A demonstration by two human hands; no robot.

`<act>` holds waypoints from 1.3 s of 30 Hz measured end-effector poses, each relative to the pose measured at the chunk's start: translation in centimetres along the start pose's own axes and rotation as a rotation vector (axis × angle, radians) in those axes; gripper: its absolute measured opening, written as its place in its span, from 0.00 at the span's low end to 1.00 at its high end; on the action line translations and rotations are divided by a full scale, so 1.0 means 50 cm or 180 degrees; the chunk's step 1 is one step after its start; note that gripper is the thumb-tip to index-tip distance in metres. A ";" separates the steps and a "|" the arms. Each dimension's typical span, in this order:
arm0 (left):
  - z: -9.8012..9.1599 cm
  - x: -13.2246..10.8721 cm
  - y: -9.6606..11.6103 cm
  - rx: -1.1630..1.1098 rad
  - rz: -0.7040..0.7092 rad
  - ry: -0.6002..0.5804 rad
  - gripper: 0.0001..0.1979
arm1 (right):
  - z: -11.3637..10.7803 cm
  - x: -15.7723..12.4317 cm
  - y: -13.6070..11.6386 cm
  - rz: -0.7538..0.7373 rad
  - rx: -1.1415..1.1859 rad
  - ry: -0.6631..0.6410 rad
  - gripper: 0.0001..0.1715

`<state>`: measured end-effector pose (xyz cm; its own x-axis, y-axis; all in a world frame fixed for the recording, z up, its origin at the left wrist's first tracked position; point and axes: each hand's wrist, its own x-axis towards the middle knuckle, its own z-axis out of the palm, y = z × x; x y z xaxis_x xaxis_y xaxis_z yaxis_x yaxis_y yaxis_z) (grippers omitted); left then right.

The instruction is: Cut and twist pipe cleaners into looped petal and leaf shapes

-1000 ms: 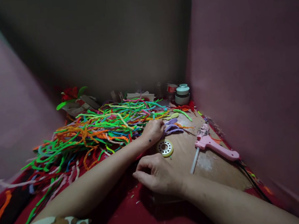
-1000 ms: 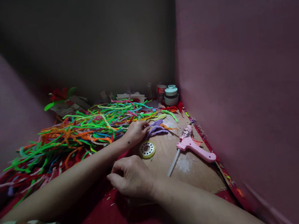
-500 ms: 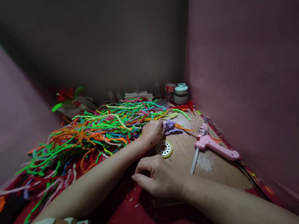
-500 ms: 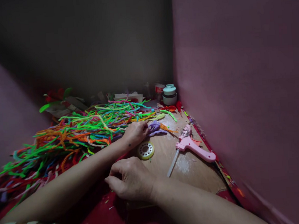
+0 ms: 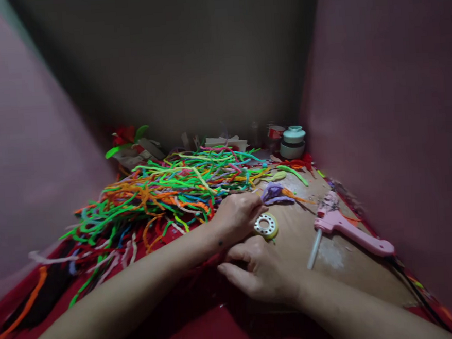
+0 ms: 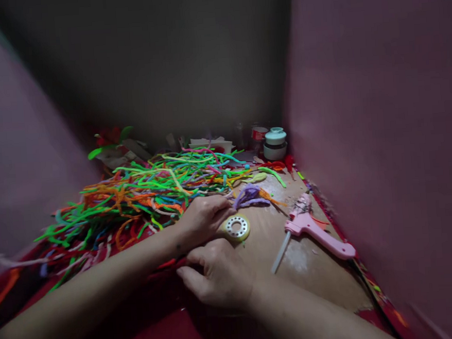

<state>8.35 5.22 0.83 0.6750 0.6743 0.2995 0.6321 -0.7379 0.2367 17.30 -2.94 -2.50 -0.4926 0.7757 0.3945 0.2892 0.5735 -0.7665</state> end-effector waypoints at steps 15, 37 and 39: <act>-0.092 -0.211 -0.204 0.0053 -0.1019 0.1294 0.07 | 0.021 -0.017 0.022 0.0020 -0.0556 -0.0076 0.22; -0.135 -0.146 -0.211 0.1182 -0.0614 0.1088 0.12 | 0.010 -0.008 0.006 -0.0227 -0.0919 -0.0090 0.21; -0.160 -0.132 -0.219 0.1491 -0.0525 0.1286 0.14 | 0.010 -0.006 0.004 -0.0261 -0.0910 -0.0093 0.21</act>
<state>-6.07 8.60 3.67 0.4159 0.6461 0.6400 0.8764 -0.4727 -0.0924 17.13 -3.19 -3.03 -0.5460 0.7182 0.4313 0.4648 0.6880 -0.5573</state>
